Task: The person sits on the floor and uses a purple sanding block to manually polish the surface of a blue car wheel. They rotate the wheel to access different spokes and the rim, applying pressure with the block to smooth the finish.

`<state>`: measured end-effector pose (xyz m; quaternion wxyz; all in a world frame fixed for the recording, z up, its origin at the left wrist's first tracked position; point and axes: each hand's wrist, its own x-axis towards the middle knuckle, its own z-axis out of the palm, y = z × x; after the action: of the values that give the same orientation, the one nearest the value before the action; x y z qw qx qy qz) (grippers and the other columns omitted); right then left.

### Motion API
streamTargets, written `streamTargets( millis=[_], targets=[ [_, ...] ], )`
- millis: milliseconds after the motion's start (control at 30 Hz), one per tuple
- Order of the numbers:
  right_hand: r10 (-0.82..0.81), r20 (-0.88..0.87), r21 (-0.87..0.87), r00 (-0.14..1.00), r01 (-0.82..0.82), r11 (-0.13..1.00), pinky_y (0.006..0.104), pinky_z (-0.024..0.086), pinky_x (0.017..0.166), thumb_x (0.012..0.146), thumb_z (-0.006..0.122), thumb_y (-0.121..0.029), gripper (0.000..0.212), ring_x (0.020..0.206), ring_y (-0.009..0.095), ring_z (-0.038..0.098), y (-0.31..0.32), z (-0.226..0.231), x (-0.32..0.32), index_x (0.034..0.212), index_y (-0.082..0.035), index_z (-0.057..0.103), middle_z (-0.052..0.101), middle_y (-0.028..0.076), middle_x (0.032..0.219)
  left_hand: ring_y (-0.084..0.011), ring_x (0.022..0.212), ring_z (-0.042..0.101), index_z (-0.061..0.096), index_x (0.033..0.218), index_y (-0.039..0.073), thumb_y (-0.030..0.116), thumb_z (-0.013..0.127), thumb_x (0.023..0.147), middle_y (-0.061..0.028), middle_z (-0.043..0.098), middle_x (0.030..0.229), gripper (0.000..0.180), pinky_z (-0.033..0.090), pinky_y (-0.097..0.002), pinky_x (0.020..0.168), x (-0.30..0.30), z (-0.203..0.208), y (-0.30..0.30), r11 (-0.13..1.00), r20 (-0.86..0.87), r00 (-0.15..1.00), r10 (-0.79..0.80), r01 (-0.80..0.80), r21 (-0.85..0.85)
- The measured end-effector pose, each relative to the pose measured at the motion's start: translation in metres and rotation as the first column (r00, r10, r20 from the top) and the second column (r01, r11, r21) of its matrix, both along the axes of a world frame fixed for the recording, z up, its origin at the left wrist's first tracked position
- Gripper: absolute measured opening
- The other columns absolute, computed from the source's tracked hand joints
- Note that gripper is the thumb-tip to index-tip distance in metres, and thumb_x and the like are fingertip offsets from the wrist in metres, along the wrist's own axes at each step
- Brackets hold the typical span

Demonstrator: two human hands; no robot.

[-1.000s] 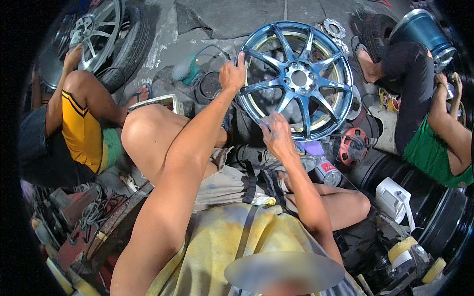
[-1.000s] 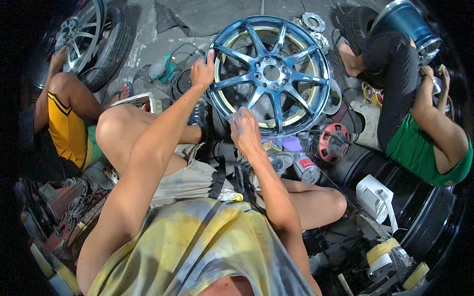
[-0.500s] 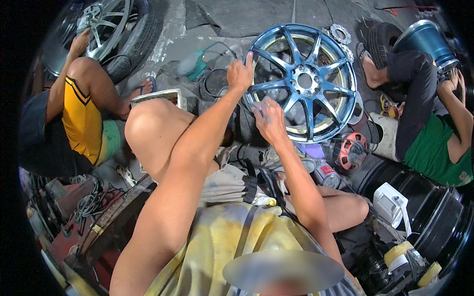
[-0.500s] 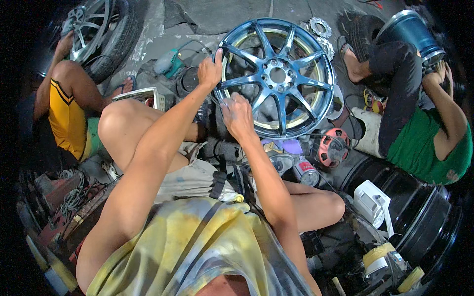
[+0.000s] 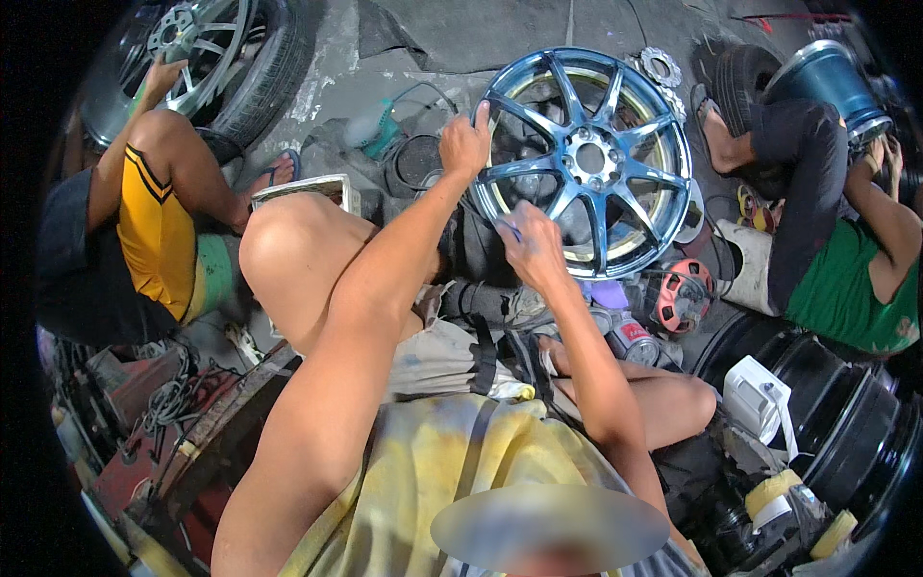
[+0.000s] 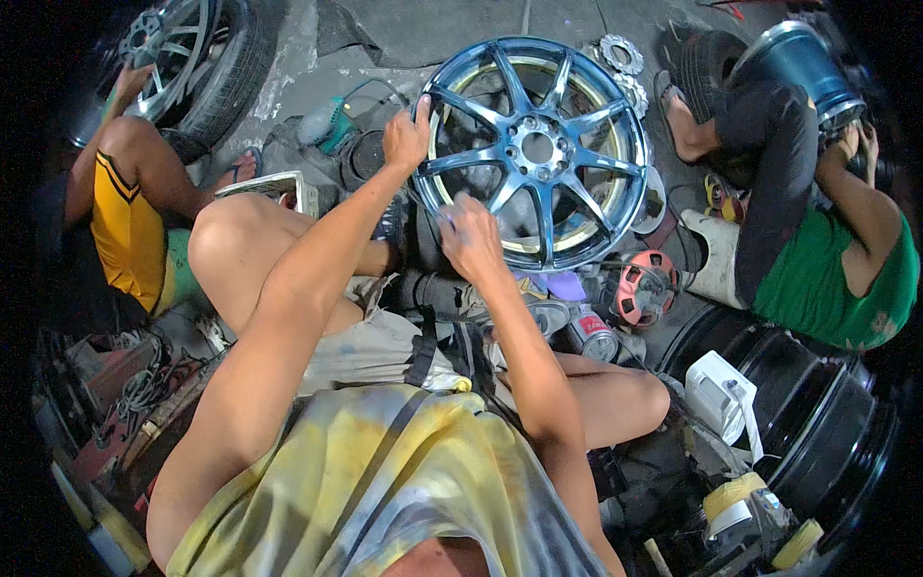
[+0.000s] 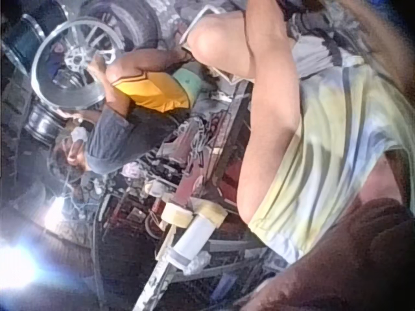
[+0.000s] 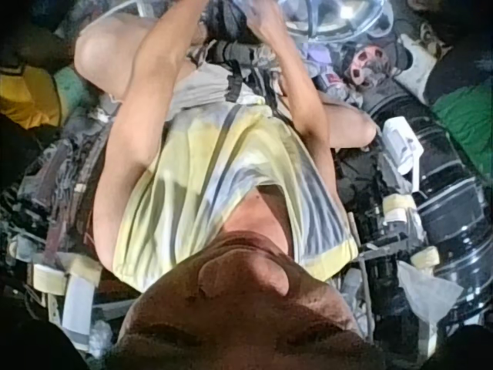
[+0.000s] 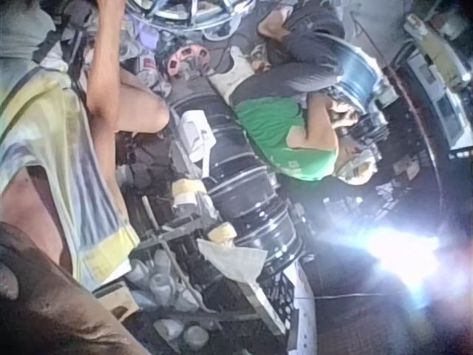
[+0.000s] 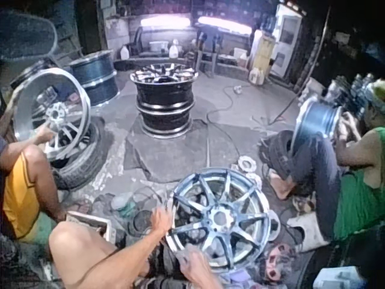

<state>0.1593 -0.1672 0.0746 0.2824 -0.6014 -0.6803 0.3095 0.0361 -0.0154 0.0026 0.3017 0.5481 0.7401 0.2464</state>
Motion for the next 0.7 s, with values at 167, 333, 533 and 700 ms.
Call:
streamTargets(
  millis=[167,333,533,700],
  targets=[
    [-0.035,-0.055,-0.056,0.998,0.031,0.998,0.0480,0.046,0.071,0.083,0.063,-0.008,0.012,0.082,0.041,0.058,0.013,0.006,-0.006,0.086,0.003,0.066,0.055,0.020,0.082,-0.0507,0.101,0.058,0.066,0.097,-0.010,0.061,0.037,0.096,-0.0345,0.063,0.102,0.077,0.044,-0.0537,0.090,0.000,-0.005,0.004,1.000,0.005,1.000,0.000,0.000,0.027],
    [0.028,0.044,0.044,0.999,-0.030,0.999,0.0479,0.047,0.073,0.081,0.063,-0.007,0.011,0.081,0.040,0.059,0.006,0.002,-0.002,0.087,0.002,0.067,0.056,0.021,0.084,-0.0477,0.101,0.060,0.066,0.095,-0.009,0.055,0.040,0.097,-0.0314,0.064,0.104,0.069,0.045,-0.0528,0.090,0.001,0.002,-0.001,1.000,-0.008,1.000,-0.010,0.010,-0.010],
    [0.067,0.054,-0.107,0.996,-0.061,0.992,0.0467,0.048,0.069,0.083,0.066,-0.010,0.012,0.081,0.041,0.060,-0.003,0.012,0.018,0.087,0.001,0.070,0.060,0.020,0.083,-0.0479,0.098,0.061,0.066,0.095,-0.009,0.054,0.041,0.097,-0.0312,0.064,0.100,0.067,0.046,-0.0528,0.087,0.001,0.001,0.002,1.000,-0.041,0.999,-0.007,0.007,-0.005],
    [-0.074,0.050,-0.222,0.996,0.084,0.971,0.0476,0.047,0.073,0.083,0.070,-0.019,0.019,0.083,0.041,0.060,-0.011,0.034,0.033,0.086,-0.001,0.071,0.063,0.021,0.085,-0.0478,0.098,0.061,0.067,0.094,-0.009,0.053,0.042,0.097,-0.0321,0.064,0.099,0.067,0.047,-0.0529,0.087,0.005,0.007,-0.001,1.000,0.011,1.000,0.006,-0.006,0.010]
  ],
)
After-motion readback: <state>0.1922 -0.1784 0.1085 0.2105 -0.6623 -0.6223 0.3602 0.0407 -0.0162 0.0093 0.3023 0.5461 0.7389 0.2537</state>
